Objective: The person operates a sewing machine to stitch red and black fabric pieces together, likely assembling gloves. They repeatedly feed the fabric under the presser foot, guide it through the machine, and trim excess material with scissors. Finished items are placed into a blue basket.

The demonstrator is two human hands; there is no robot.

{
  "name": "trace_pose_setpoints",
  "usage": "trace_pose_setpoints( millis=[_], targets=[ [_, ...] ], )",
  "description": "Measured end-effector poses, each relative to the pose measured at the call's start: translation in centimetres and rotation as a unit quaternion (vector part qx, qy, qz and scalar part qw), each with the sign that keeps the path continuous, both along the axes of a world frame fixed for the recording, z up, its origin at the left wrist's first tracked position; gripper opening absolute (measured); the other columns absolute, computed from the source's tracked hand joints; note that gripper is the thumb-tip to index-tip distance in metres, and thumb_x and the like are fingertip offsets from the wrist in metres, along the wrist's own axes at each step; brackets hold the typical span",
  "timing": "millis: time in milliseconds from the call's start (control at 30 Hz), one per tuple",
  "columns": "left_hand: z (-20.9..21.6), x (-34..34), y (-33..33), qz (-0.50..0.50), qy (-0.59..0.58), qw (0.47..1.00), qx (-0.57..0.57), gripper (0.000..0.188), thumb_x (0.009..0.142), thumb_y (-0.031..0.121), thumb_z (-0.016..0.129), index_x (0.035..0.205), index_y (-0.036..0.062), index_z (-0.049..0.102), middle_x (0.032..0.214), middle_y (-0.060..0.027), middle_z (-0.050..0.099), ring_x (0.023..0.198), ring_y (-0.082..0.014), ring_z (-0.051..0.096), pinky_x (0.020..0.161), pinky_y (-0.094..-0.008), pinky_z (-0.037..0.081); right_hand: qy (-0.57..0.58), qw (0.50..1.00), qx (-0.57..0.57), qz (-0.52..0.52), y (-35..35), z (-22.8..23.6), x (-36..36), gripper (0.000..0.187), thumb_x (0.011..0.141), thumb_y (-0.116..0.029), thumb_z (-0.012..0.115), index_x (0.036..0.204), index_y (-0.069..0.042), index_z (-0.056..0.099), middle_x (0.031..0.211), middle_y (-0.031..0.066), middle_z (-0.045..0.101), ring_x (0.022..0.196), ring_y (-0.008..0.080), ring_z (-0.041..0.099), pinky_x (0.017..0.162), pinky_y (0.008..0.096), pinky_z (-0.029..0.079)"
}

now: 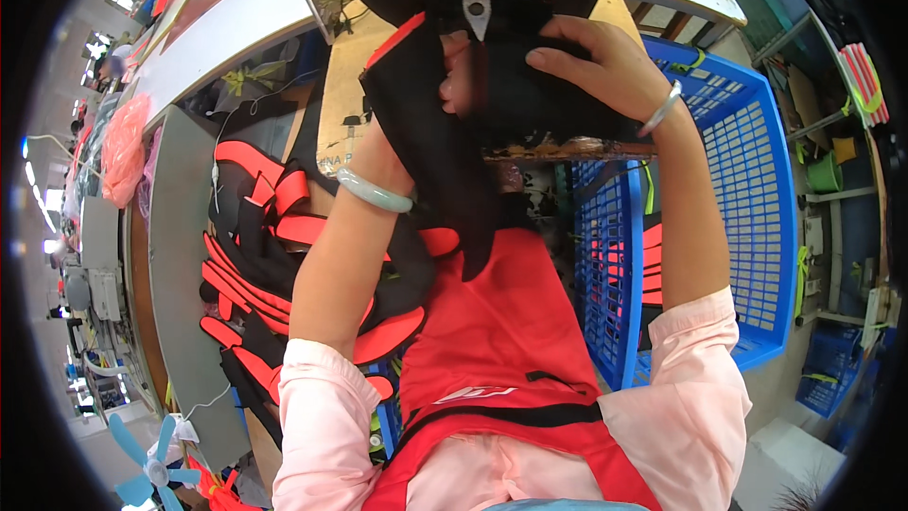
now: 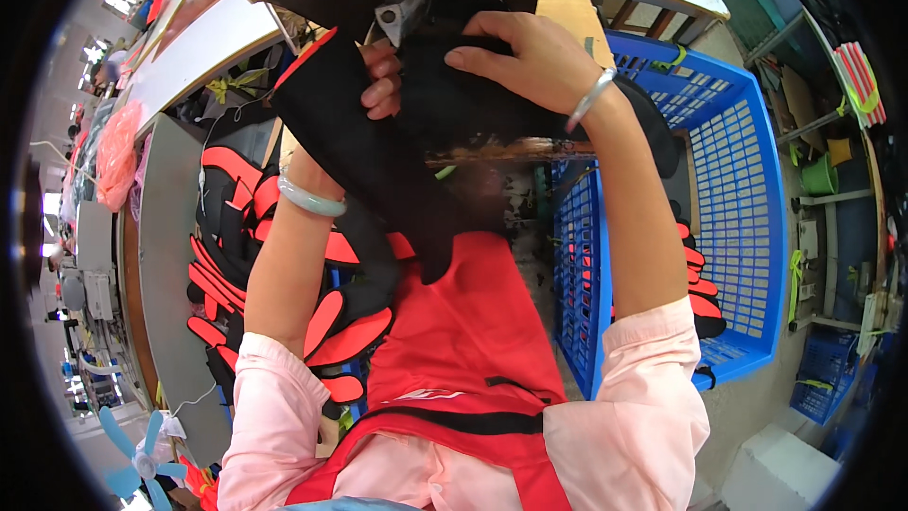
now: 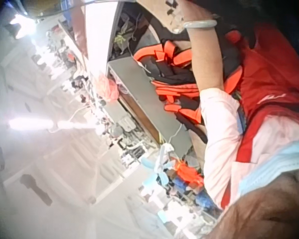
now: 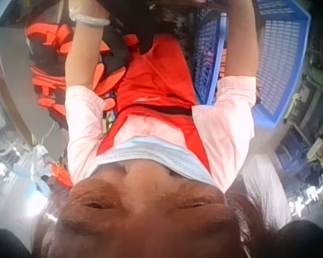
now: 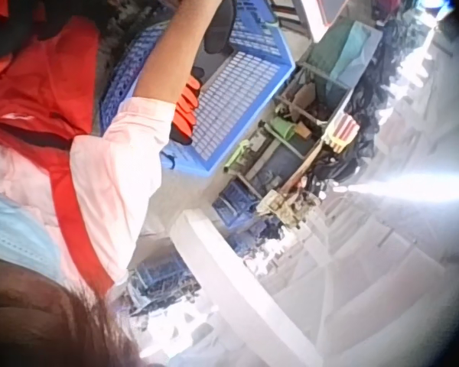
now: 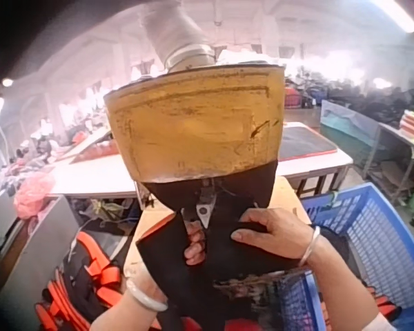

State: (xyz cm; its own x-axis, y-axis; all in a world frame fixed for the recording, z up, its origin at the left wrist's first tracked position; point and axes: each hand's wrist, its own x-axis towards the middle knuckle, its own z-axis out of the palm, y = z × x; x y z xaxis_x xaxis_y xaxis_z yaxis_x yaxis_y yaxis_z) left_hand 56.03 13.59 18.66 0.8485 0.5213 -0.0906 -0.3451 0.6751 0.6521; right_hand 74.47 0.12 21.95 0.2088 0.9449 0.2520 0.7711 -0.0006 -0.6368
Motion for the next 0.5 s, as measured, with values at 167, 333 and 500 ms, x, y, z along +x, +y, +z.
trace_pose_setpoints(
  millis=[167, 333, 500],
  targets=[
    [-1.2, 0.4, 1.1, -0.057, -0.084, 0.994, -0.026, 0.015, 0.098, 0.015, 0.043, 0.085, 0.0078, 0.045, 0.076, -0.0007, 0.041, 0.056, -0.0097, 0.041, 0.05, -0.0238, 0.035, -0.003, 1.0, 0.008, -0.026, 0.4, -0.4, 0.2, 0.039, 0.088, -0.035, 0.068, 0.102, 0.001, 0.063, 0.082, 0.009, 0.063, 0.077, 0.0163, 0.058, 0.071, 0.0299, 0.046],
    [0.6, -1.4, 0.9, 0.039, -0.023, 0.999, 0.001, 0.02, 0.101, 0.023, 0.049, 0.1, 0.0035, 0.052, 0.07, 0.0002, 0.041, 0.05, -0.0086, 0.038, 0.045, -0.0226, 0.032, -0.026, 0.999, 0.025, -0.038, -2.8, 0.8, -0.4, 0.038, 0.087, -0.034, 0.068, 0.102, 0.001, 0.064, 0.085, 0.0149, 0.067, 0.079, 0.0283, 0.063, 0.072, 0.0345, 0.048],
    [2.3, -6.7, -3.2, 0.034, 0.101, 0.972, 0.209, 0.023, 0.1, 0.022, 0.052, 0.11, 0.0019, 0.056, 0.064, 0.0017, 0.046, 0.049, -0.0052, 0.042, 0.046, -0.0203, 0.033, -0.095, 0.992, -0.067, -0.045, -11.6, -1.5, -0.7, 0.034, 0.086, -0.036, 0.066, 0.097, -0.004, 0.066, 0.085, 0.0178, 0.066, 0.082, 0.0369, 0.062, 0.073, 0.0433, 0.049]
  ],
)
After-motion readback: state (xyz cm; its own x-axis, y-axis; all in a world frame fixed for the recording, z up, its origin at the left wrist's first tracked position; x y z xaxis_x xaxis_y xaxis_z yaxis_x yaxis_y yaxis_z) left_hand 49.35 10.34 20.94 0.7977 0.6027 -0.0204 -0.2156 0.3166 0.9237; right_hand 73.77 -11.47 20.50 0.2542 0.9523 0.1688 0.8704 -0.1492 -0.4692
